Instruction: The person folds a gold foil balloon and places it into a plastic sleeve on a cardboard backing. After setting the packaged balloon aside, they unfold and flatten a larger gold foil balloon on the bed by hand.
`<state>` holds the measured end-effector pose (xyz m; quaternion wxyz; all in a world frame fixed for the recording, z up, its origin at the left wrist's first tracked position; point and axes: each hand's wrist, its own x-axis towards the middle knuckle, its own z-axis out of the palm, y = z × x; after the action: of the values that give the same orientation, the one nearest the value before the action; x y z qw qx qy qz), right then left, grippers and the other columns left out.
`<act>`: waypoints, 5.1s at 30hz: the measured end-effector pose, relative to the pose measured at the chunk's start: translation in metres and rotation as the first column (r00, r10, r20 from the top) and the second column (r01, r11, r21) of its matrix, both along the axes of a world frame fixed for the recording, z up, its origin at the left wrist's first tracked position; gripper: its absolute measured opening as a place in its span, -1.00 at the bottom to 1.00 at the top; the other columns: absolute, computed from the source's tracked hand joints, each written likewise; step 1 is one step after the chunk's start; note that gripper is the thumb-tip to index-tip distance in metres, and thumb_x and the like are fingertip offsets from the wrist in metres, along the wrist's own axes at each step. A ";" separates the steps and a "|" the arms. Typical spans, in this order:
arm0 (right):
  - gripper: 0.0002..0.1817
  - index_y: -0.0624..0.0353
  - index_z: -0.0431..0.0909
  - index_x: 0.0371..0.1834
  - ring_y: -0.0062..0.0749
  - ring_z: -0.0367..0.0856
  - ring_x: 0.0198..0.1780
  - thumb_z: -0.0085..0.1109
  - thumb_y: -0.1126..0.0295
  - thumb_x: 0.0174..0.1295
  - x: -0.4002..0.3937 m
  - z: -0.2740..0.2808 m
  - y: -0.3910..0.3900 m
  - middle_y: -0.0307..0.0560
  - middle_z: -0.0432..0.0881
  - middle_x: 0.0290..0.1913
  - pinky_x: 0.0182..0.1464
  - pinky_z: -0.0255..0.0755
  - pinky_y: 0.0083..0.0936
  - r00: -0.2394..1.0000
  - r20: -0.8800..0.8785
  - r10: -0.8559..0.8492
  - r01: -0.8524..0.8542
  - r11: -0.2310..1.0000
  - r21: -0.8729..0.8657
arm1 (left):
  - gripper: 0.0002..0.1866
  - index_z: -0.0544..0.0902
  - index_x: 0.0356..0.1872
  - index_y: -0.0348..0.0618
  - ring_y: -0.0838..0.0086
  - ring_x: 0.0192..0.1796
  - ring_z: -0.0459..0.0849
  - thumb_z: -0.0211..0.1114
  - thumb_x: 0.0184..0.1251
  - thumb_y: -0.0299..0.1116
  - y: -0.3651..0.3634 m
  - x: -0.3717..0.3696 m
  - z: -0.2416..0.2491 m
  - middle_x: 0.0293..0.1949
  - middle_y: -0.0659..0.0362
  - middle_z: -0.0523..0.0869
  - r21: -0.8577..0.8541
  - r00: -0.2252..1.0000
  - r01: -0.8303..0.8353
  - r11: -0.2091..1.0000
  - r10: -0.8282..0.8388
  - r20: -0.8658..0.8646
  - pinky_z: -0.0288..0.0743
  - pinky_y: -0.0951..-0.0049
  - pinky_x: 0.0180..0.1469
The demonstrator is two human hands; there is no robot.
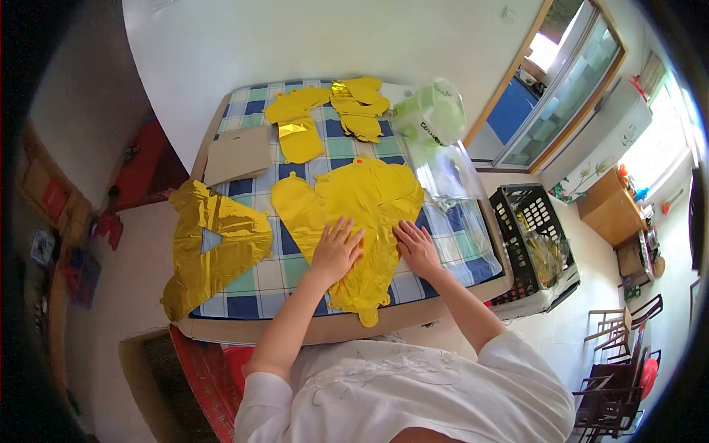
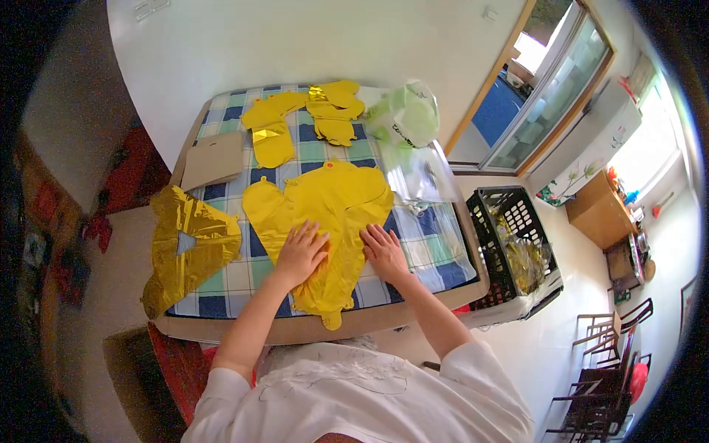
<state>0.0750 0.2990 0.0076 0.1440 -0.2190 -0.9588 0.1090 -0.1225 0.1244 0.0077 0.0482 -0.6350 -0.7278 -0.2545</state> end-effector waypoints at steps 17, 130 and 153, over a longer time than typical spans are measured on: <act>-0.57 -0.03 0.39 0.33 -0.21 0.19 0.47 -0.11 0.20 0.43 0.002 0.002 -0.007 -0.11 0.33 0.42 0.48 -0.01 -0.12 0.999 0.003 -0.044 0.044 0.999 0.005 | -0.51 0.31 0.35 -0.15 -0.05 0.48 0.14 0.12 0.45 -0.31 -0.027 -0.009 -0.019 0.40 -0.15 0.24 0.130 0.902 -0.390 0.912 0.349 0.256 0.15 0.04 0.43; -0.60 0.01 0.47 0.24 -0.15 0.26 0.42 0.06 0.26 0.34 -0.034 -0.018 -0.005 -0.02 0.39 0.35 0.42 0.05 0.07 0.980 -0.180 -0.082 0.089 0.996 0.032 | -0.52 0.38 0.36 -0.08 0.18 0.51 0.15 -0.02 0.51 -0.13 -0.015 -0.046 -0.019 0.43 0.00 0.29 -0.047 0.835 -0.547 0.836 0.541 -0.102 -0.06 -0.06 0.48; -0.52 -0.05 0.37 0.35 -0.21 0.12 0.51 -0.05 0.11 0.40 -0.051 -0.014 0.002 -0.14 0.32 0.43 0.48 -0.15 0.11 0.997 -0.043 -0.061 0.063 0.998 0.030 | -0.39 0.18 0.48 0.03 0.03 0.52 0.09 0.00 0.49 -0.02 -0.031 -0.029 -0.016 0.46 -0.14 0.18 -0.175 0.896 -0.442 0.880 0.442 -0.040 -0.11 -0.07 0.49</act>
<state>0.0243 0.3006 -0.0065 0.1708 -0.2440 -0.9500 0.0939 -0.1517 0.0934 -0.0084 0.0473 -0.4541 -0.8732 -0.1705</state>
